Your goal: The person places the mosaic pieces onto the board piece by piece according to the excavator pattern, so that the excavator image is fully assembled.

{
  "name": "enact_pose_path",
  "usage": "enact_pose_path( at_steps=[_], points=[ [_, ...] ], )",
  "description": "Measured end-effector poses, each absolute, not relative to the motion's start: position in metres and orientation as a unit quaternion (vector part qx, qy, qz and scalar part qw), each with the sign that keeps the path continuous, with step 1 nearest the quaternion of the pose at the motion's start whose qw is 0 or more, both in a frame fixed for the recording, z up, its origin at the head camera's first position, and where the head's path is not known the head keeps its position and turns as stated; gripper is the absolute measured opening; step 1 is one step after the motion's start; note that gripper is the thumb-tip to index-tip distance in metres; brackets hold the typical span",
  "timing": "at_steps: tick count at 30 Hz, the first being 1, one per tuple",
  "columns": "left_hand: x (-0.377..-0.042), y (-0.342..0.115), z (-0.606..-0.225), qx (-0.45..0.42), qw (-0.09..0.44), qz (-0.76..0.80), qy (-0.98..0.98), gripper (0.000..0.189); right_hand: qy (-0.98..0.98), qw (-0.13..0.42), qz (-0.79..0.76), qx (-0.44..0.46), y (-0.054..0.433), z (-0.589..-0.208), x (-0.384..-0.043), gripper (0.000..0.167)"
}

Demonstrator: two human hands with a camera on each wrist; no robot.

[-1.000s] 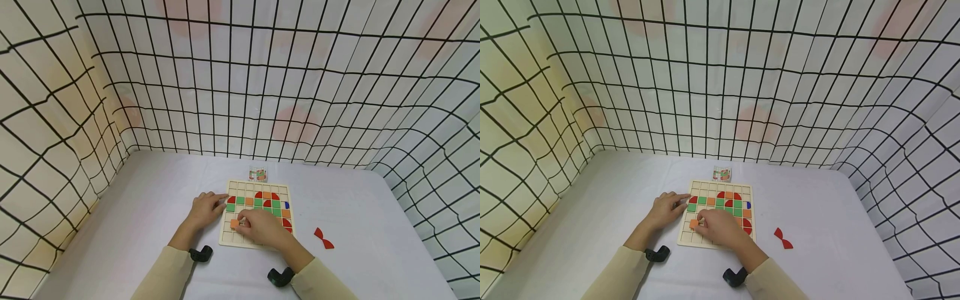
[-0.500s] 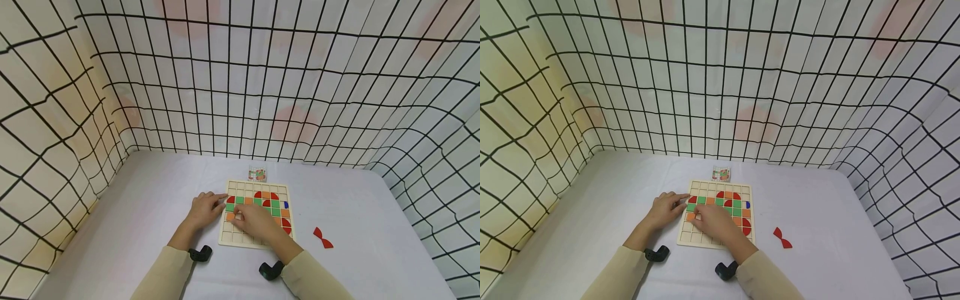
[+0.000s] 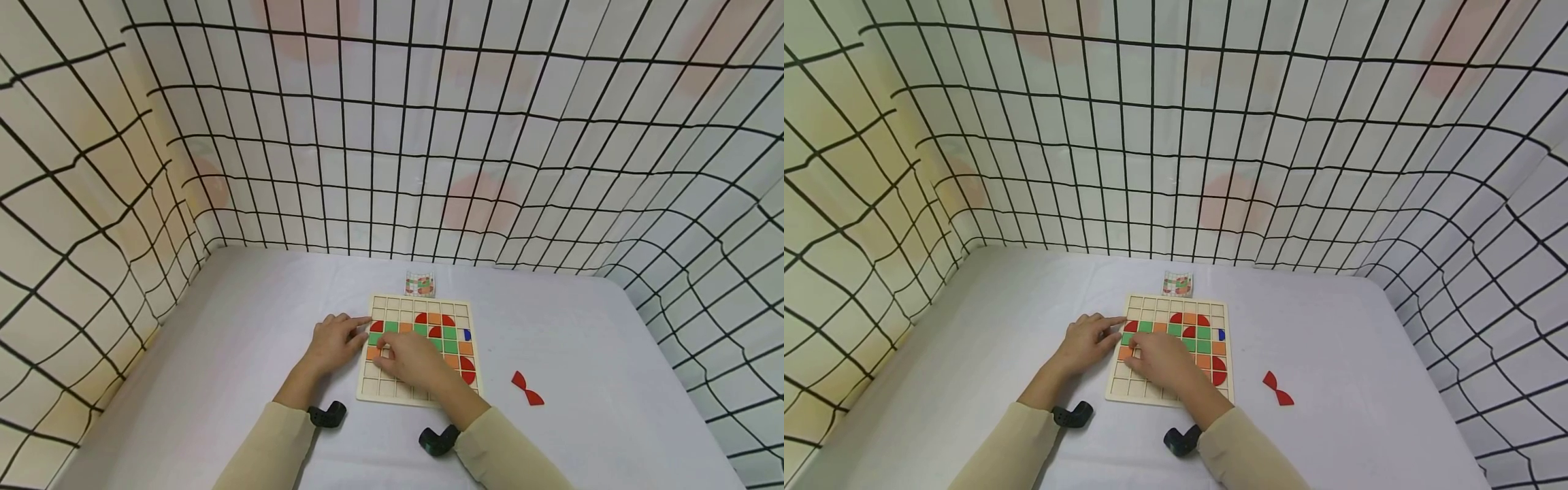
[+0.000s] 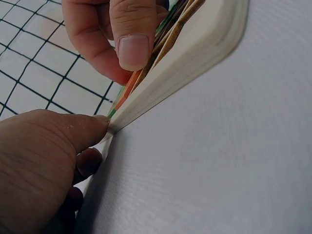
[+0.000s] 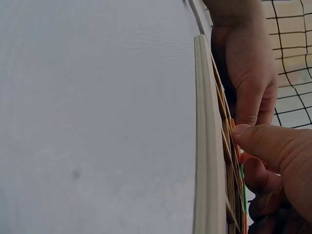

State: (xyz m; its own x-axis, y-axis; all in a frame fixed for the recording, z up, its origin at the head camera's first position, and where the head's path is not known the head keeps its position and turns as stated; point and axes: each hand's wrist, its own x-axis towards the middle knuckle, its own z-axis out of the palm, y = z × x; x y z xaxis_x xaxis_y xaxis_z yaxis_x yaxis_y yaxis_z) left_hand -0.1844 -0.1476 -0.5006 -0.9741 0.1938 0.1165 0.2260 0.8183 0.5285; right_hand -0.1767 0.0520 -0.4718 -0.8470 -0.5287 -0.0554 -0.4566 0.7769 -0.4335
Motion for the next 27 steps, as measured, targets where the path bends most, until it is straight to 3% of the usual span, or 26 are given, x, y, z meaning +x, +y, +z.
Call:
enact_pose_path(
  at_steps=[6, 12, 27],
  points=[
    [-0.185, -0.148, -0.501, -0.112, 0.029, -0.278, -0.954, 0.036, 0.939, 0.104, -0.225, -0.239, 0.061, -0.465, -0.174, 0.031],
    [-0.185, -0.148, -0.502, -0.107, 0.021, -0.274, -0.956, 0.038, 0.941, 0.081, -0.230, -0.233, 0.083, -0.463, -0.173, 0.028],
    [-0.185, -0.147, -0.503, -0.104, 0.028, -0.281, -0.954, 0.038, 0.964, 0.065, -0.227, -0.125, 0.174, -0.455, -0.158, 0.033]
  ],
)
